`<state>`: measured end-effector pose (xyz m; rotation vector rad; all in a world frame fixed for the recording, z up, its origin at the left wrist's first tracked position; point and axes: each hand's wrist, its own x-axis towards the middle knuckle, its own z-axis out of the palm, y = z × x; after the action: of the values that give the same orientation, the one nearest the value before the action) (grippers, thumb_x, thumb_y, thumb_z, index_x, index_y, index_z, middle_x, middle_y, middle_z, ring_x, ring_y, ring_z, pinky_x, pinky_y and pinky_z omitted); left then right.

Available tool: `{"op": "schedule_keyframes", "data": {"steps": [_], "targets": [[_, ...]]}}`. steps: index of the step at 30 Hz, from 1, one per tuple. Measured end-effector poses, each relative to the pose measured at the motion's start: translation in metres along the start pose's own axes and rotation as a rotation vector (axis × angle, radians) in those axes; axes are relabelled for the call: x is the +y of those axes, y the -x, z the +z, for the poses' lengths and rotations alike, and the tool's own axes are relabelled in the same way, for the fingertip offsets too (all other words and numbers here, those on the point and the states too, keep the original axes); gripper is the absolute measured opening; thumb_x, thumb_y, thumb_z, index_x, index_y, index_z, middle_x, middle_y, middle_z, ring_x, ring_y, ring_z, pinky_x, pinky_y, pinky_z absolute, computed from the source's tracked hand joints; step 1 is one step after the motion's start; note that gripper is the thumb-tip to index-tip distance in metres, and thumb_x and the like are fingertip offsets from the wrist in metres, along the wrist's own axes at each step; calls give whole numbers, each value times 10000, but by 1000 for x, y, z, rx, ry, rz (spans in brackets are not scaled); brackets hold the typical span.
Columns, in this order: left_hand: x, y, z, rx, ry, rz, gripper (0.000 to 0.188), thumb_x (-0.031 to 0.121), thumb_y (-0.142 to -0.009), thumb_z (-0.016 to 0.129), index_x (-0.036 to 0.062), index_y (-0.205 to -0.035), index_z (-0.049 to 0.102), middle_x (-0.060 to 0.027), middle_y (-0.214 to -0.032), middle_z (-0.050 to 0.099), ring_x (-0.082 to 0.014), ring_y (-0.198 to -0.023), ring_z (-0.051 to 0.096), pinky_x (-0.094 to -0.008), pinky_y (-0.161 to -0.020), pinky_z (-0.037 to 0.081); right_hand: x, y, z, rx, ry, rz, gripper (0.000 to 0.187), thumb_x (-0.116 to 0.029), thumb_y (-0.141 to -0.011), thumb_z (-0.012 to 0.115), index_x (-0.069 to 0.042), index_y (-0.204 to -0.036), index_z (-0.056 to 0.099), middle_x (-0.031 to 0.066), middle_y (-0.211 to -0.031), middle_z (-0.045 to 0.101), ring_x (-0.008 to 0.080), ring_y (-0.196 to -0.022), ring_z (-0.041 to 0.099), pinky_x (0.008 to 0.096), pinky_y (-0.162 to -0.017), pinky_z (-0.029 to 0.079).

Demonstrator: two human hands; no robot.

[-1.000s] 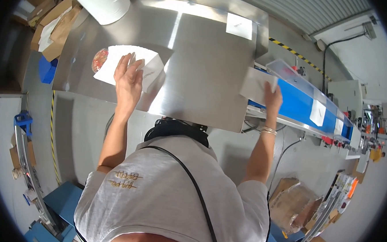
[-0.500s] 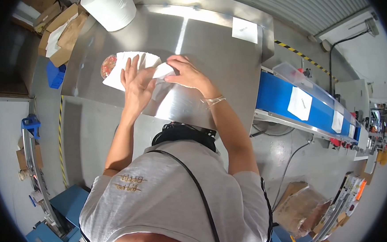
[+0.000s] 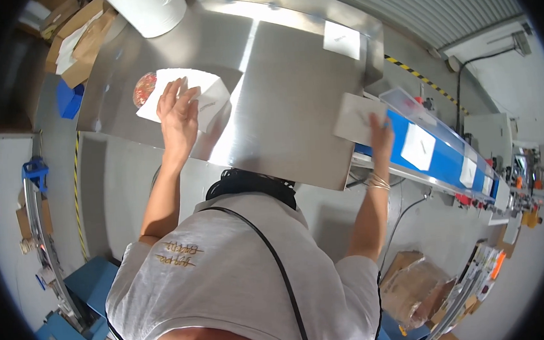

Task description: Transferring stacks of napkins from a machine to a conveyor belt for packaging.

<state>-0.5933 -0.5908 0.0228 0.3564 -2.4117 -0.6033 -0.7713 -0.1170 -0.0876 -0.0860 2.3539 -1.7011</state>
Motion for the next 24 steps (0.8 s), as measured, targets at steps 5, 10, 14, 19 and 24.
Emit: {"op": "schedule_keyframes", "data": {"steps": [5,10,14,19,24], "targets": [[6,-1,-1,-14,24,-44,337,-62,-722,633,100,-1011,701,-141,-1310,531,-367,-1299,403,-486,-1103,221,-55,14,31,702,1033,-166,732,-403,-756,751,0,-1302,479,266,-1223,556,420,-1114,523,467,-945,423],[4,2,-2,-47,16,-16,329,-45,-720,644,118,-1000,703,-144,-1352,498,-383,-1346,343,-533,-1117,149,-135,1,173,-142,510,-601,529,-195,-759,748,-100,-1238,545,153,-1180,581,315,-1108,550,404,-922,456],[6,-2,-6,-153,8,9,320,-2,-734,660,129,-1023,699,-179,-1410,433,-400,-1372,288,-551,-1122,100,-180,-10,259,-659,206,-527,557,-218,-785,745,-82,-1276,522,89,-1312,481,249,-1142,514,346,-910,460],[3,-5,-7,-114,-38,-20,459,185,-781,717,75,-1210,594,-218,-1439,370,-400,-1372,279,-553,-1111,140,-164,-19,279,-715,204,-607,461,-200,-844,698,-35,-1243,536,80,-1270,509,182,-1072,526,300,-877,460],[-8,-5,-13,-27,-101,-8,315,-6,-785,645,63,-1093,659,-190,-1286,530,-373,-1239,453,-485,-1055,301,-114,7,218,-392,-246,-18,392,-210,-923,635,-21,-1249,530,13,-1092,580,81,-913,550,228,-779,481]]}}
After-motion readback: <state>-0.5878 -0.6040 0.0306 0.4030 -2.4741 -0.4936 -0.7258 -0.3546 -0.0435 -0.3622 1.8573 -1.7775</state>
